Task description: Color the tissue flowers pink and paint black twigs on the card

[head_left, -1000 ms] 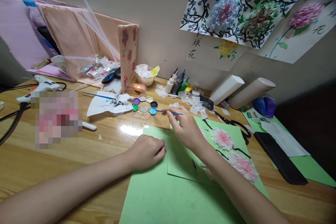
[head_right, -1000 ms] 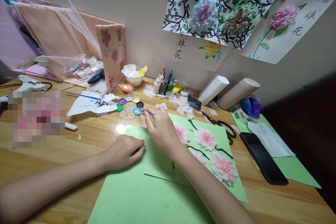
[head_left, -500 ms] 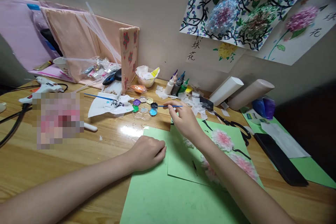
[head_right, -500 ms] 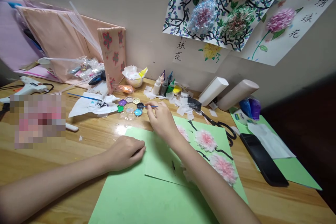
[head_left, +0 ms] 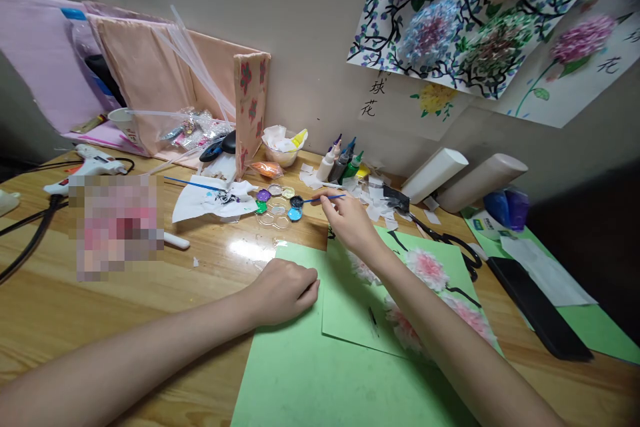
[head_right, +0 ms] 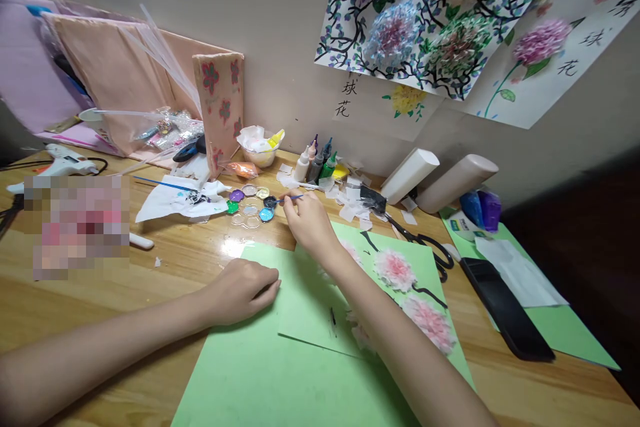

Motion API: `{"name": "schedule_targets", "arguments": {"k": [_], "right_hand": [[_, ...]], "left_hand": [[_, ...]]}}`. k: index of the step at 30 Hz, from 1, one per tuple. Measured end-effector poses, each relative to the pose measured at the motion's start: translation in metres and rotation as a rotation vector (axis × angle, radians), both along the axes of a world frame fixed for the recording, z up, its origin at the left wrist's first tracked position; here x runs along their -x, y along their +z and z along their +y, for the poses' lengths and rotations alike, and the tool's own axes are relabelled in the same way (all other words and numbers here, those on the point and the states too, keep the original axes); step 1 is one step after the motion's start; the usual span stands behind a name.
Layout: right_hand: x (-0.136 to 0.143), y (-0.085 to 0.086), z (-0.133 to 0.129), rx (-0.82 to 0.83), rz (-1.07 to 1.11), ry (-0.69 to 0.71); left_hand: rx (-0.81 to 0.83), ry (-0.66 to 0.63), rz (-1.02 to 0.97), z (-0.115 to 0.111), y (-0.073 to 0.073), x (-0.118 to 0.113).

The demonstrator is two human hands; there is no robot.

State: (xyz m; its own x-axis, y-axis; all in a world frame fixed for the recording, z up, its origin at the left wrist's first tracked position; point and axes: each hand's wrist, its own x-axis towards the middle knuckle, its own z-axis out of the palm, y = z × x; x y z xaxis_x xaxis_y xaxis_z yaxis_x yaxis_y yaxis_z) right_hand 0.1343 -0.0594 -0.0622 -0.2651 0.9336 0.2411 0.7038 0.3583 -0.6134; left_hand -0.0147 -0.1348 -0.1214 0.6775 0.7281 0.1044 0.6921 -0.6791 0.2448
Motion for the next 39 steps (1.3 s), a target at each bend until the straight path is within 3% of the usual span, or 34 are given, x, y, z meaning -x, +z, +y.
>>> {"name": "schedule_targets", "arguments": {"k": [27, 39], "right_hand": [[-0.001, 0.006, 0.012, 0.039, -0.018, 0.015], [-0.001, 0.004, 0.011, -0.087, -0.011, 0.042]], "left_hand": [[0.015, -0.006, -0.036, 0.0, -0.001, 0.0], [0.018, -0.003, -0.046, 0.0, 0.001, 0.0]]}}
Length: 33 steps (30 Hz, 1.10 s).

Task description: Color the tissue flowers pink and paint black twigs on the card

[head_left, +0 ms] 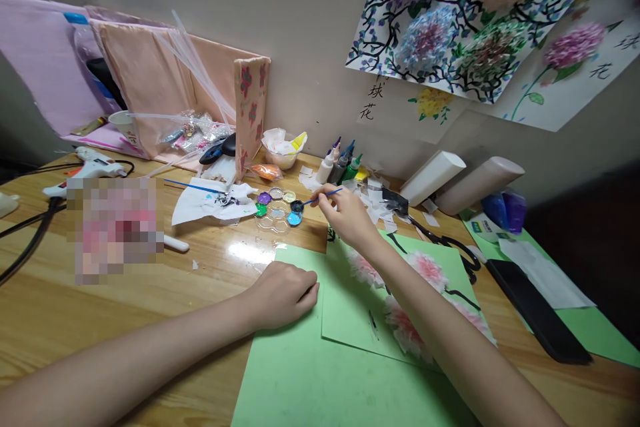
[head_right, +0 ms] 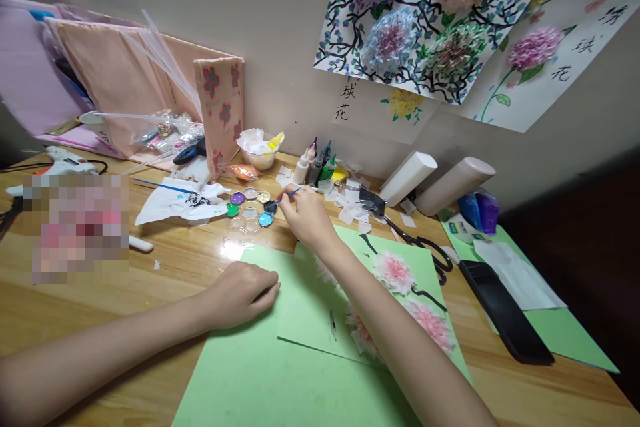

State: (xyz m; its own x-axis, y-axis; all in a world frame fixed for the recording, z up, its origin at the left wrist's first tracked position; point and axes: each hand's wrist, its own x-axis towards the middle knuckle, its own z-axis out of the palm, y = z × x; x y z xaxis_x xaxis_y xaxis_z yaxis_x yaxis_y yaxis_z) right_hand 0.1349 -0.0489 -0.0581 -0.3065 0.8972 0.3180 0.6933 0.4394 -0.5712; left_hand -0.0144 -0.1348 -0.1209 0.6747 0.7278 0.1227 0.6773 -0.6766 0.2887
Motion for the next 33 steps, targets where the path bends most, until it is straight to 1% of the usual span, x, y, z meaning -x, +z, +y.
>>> {"name": "schedule_targets", "arguments": {"k": [7, 10, 14, 16, 18, 21, 25, 28, 33], "right_hand": [[0.0, -0.005, 0.001, -0.02, 0.003, -0.004], [-0.005, 0.0, -0.001, -0.027, 0.033, -0.016], [-0.026, 0.014, -0.013, -0.104, 0.17, -0.096], [-0.04, 0.02, -0.023, -0.083, 0.198, -0.119], [-0.054, 0.021, -0.035, -0.072, 0.174, -0.138], [-0.071, 0.014, -0.052, -0.096, 0.075, -0.11], [-0.078, 0.001, -0.066, -0.166, -0.023, -0.048], [-0.077, -0.004, -0.07, -0.176, -0.028, -0.047], [-0.077, -0.007, -0.07, -0.179, -0.033, -0.03]], "left_hand": [[-0.008, 0.002, 0.027, 0.0, 0.0, 0.0], [-0.014, 0.003, 0.029, 0.0, 0.0, 0.001], [-0.007, -0.003, 0.035, 0.0, 0.0, 0.001], [-0.002, -0.004, 0.043, 0.0, 0.0, 0.001], [0.003, 0.001, 0.048, 0.0, 0.0, 0.001], [0.008, 0.0, 0.049, 0.001, -0.001, 0.001], [0.005, 0.002, 0.052, 0.001, -0.001, 0.0], [0.013, 0.01, 0.064, 0.001, -0.001, 0.0], [0.027, 0.014, 0.079, 0.002, -0.002, 0.0]]}}
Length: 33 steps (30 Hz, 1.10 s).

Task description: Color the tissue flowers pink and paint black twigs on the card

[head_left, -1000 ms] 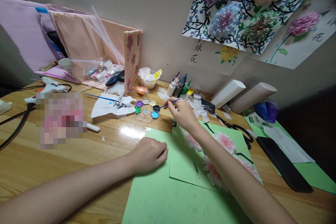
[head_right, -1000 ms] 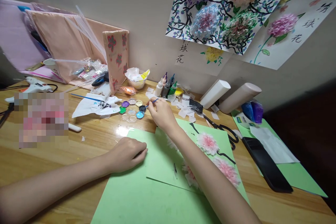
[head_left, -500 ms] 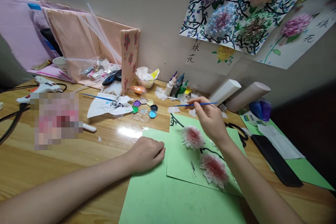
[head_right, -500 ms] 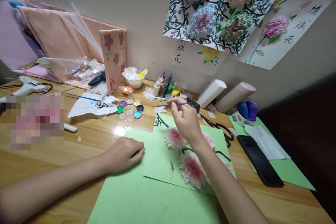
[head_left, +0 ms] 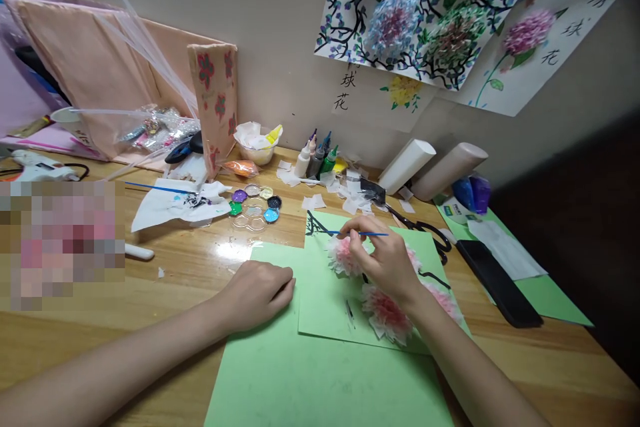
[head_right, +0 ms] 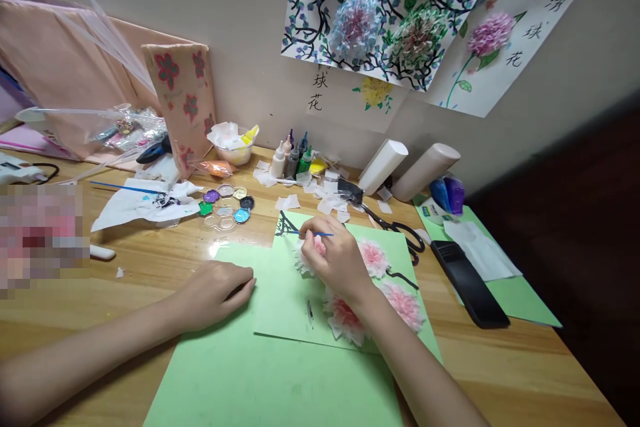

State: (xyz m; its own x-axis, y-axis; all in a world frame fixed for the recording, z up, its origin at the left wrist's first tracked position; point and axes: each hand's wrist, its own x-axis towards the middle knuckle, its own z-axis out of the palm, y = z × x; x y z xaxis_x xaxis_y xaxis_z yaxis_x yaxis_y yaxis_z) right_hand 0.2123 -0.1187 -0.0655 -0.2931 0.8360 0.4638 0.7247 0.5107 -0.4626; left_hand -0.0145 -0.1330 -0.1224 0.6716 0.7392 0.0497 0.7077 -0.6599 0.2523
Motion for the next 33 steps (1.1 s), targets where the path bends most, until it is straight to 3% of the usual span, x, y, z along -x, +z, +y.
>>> {"name": "schedule_targets", "arguments": {"k": [13, 33], "right_hand": [[-0.0004, -0.0069, 0.0032, 0.023, -0.02, 0.0], [0.0019, 0.0, -0.0047, 0.085, 0.043, -0.018]], "left_hand": [[0.024, -0.003, -0.016, 0.0002, -0.0009, -0.0004], [-0.023, -0.015, -0.033, -0.0001, -0.0018, 0.0005]]}}
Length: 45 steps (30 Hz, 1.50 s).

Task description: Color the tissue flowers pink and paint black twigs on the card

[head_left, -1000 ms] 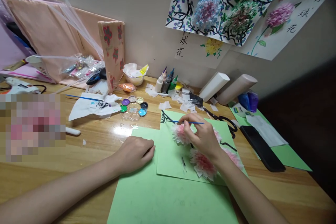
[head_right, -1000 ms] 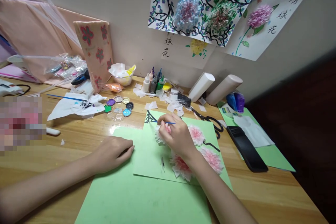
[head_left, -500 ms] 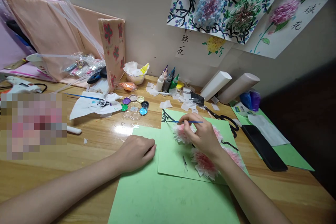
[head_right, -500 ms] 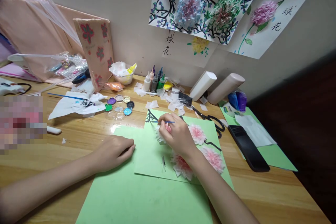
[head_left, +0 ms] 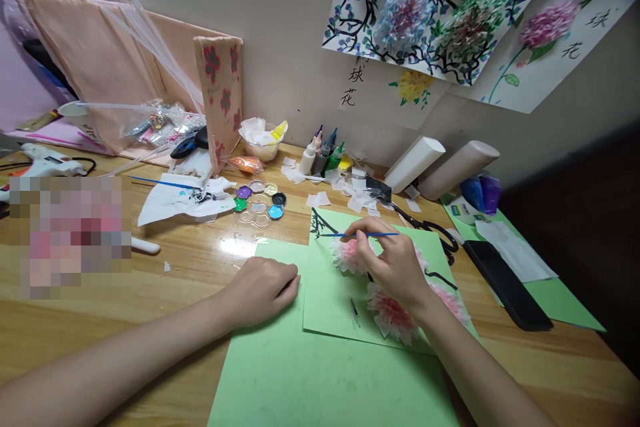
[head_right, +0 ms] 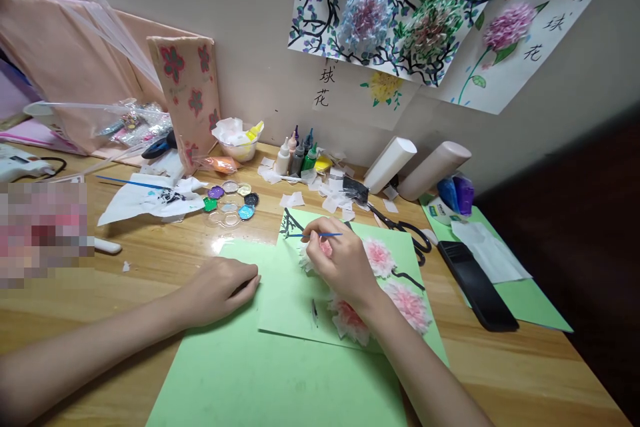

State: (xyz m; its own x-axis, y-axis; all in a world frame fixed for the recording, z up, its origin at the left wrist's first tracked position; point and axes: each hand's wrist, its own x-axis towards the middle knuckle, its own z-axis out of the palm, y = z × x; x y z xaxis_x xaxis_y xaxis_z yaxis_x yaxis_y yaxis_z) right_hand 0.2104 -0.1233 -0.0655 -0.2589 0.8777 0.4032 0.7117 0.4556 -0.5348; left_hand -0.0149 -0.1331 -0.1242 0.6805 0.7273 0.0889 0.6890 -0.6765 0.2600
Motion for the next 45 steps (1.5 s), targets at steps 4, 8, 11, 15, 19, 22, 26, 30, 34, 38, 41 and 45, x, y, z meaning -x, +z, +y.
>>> {"name": "schedule_targets", "arguments": {"k": [4, 8, 11, 15, 19, 22, 26, 30, 34, 38, 41, 45], "right_hand": [[0.0006, -0.0015, 0.0016, 0.031, 0.009, -0.006], [0.0007, -0.003, 0.003, 0.058, -0.005, -0.014], [0.0003, -0.0032, 0.0038, 0.077, -0.013, -0.026], [-0.0003, -0.0015, 0.004, 0.103, -0.018, -0.038], [-0.0008, 0.002, 0.0024, 0.068, 0.005, -0.048], [-0.0009, 0.0036, 0.0014, 0.013, 0.006, -0.056], [-0.0008, 0.0019, 0.0021, -0.002, -0.025, -0.042], [-0.001, -0.0007, 0.0027, 0.029, -0.048, -0.039], [-0.0019, -0.0012, 0.0023, 0.04, -0.066, -0.05], [-0.0019, -0.0002, 0.0017, 0.036, -0.082, -0.048], [-0.0014, 0.0023, 0.0, 0.025, -0.092, -0.046], [-0.0005, 0.0066, -0.0029, -0.01, -0.047, -0.047]], "left_hand": [[0.007, -0.005, -0.003, 0.0007, 0.0012, -0.0005], [0.025, -0.006, 0.004, 0.0001, 0.0022, -0.0002], [0.03, -0.003, 0.01, 0.0, 0.0022, -0.0001], [0.026, -0.001, 0.018, 0.0002, 0.0019, -0.0003], [0.027, 0.004, 0.022, 0.0002, 0.0021, -0.0007], [0.034, 0.005, 0.028, 0.0003, 0.0029, -0.0009], [0.036, 0.004, 0.028, 0.0003, 0.004, -0.0013], [0.033, 0.004, 0.028, 0.0002, 0.0034, -0.0014], [0.027, 0.005, 0.024, 0.0002, 0.002, -0.0012], [0.027, 0.008, 0.03, 0.0009, 0.0024, -0.0017], [0.028, 0.009, 0.034, 0.0014, 0.0031, -0.002], [0.027, 0.007, 0.031, 0.0006, 0.0036, -0.0014]]}}
